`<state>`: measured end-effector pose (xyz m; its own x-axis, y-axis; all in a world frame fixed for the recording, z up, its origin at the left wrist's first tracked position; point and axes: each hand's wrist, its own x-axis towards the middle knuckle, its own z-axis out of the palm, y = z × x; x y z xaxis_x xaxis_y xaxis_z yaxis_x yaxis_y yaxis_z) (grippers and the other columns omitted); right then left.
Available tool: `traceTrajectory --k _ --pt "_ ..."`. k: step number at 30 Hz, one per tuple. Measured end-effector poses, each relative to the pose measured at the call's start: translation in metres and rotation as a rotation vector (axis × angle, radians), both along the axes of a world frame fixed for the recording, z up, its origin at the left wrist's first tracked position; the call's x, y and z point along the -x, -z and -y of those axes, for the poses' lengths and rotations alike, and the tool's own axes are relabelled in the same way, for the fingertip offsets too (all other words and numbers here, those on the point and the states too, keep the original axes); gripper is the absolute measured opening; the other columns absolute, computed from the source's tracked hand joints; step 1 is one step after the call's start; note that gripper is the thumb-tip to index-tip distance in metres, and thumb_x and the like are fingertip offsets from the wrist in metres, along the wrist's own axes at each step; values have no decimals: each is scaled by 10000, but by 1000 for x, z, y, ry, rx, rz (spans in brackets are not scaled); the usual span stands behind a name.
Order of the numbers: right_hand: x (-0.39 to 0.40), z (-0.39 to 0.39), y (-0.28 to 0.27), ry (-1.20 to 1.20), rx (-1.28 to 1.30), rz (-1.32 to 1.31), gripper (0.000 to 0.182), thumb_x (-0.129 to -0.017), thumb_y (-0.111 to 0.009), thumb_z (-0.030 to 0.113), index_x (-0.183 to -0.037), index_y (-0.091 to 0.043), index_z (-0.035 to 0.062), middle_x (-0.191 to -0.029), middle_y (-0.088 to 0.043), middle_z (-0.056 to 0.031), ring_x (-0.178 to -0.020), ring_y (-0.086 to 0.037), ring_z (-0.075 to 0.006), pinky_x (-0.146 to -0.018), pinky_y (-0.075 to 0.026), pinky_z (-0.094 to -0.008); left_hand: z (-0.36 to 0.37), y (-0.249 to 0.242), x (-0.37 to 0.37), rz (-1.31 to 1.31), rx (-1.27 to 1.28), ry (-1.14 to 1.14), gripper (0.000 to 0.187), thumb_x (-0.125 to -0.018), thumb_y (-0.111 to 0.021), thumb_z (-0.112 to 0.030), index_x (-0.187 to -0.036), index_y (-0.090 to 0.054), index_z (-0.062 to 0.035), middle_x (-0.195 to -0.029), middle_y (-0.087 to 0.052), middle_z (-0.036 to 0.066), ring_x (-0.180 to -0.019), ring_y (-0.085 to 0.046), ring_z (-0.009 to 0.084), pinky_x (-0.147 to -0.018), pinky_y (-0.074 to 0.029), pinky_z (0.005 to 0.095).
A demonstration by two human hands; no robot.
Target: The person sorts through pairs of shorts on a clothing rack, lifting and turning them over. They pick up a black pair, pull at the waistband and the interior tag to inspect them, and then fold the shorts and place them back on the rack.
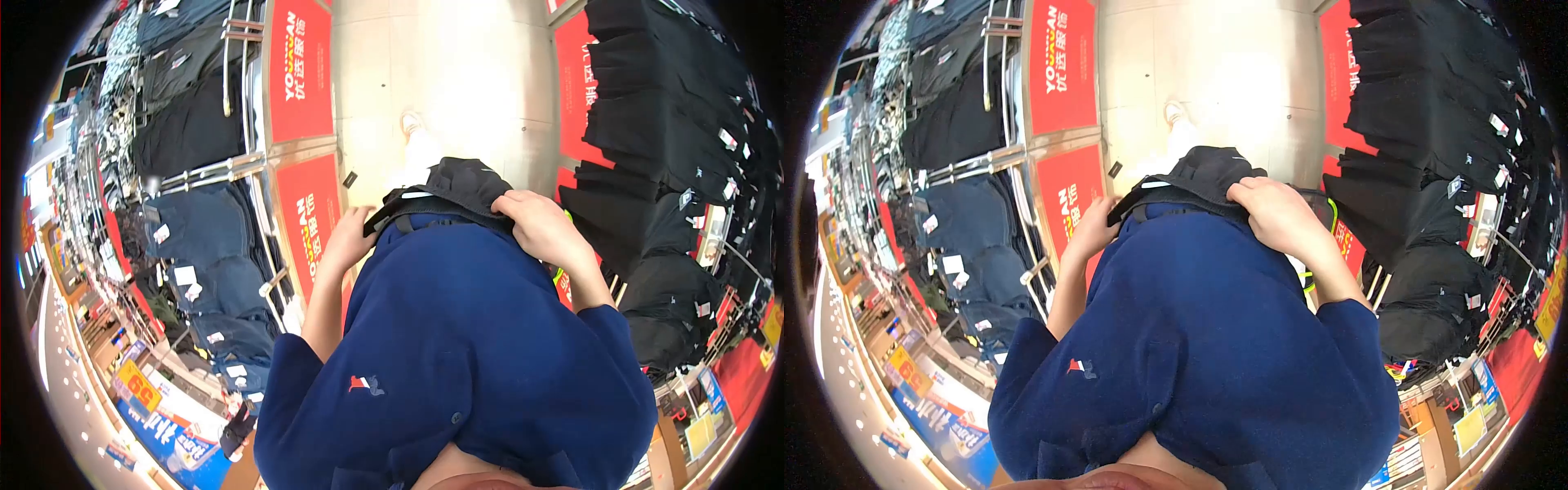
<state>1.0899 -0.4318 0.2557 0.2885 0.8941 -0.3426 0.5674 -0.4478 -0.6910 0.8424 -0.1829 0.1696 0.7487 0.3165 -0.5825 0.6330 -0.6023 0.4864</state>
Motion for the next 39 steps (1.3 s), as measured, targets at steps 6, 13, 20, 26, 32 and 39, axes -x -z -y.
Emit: traceTrajectory --k 6,13,20,26,32,39 --pt "-31 -69 -26 -28 -128 -242 216 -706 -501 -67 -869 -598 34 -660 -512 -85 -690 -545 -266 -665 -455 -358 -48 30 -146 347 542 215 483 -827 -634 -114 -1281 -496 -26 -1205 -563 200 -1137 -551 325 -967 -435 366" --pt "-102 -87 195 416 118 -458 199 -763 -569 0 -960 -582 29 -710 -559 -58 -688 -558 -135 -586 -464 -298 -28 215 -204 -792 1283 -50 432 -877 -577 -310 -1185 -542 -10 -867 -667 89 -840 -627 173 -752 -495 339" --pt "-149 -62 517 527 750 -70 671 -661 -822 225 -1217 -486 58 -1179 -536 -188 -1145 -527 -359 -955 -449 -432 -81 301 -93 0 -31 -92 465 -870 -583 -273 -1252 -510 -19 -1274 -520 232 -1216 -470 382 -1021 -376 448" --pt "-154 -130 725 285 812 -38 782 -664 -838 237 -1311 -406 162 -1248 -471 -151 -1171 -495 -359 -918 -486 -449 -99 360 -139 -319 -71 51 584 -787 -647 -302 -1323 -504 -122 -1481 -258 234 -1376 -183 474 -1087 -257 554" --pt "-164 -162 854 555 898 66 959 -638 -854 333 -1410 -306 180 -1312 -430 -146 -1187 -480 -338 -975 -421 -535 -110 389 -173 -476 -82 189 621 -717 -684 -306 -1295 -530 -139 -1477 -252 233 -1353 -129 554 -1057 -238 625" --pt "-139 -107 960 387 724 321 377 -761 -687 151 -1102 -535 96 -822 -660 -112 -856 -654 -297 -866 -441 -459 -112 397 -153 -575 -44 262 663 -687 -708 -331 -1295 -525 -140 -1483 -214 253 -1347 -94 575 -1046 -225 657"
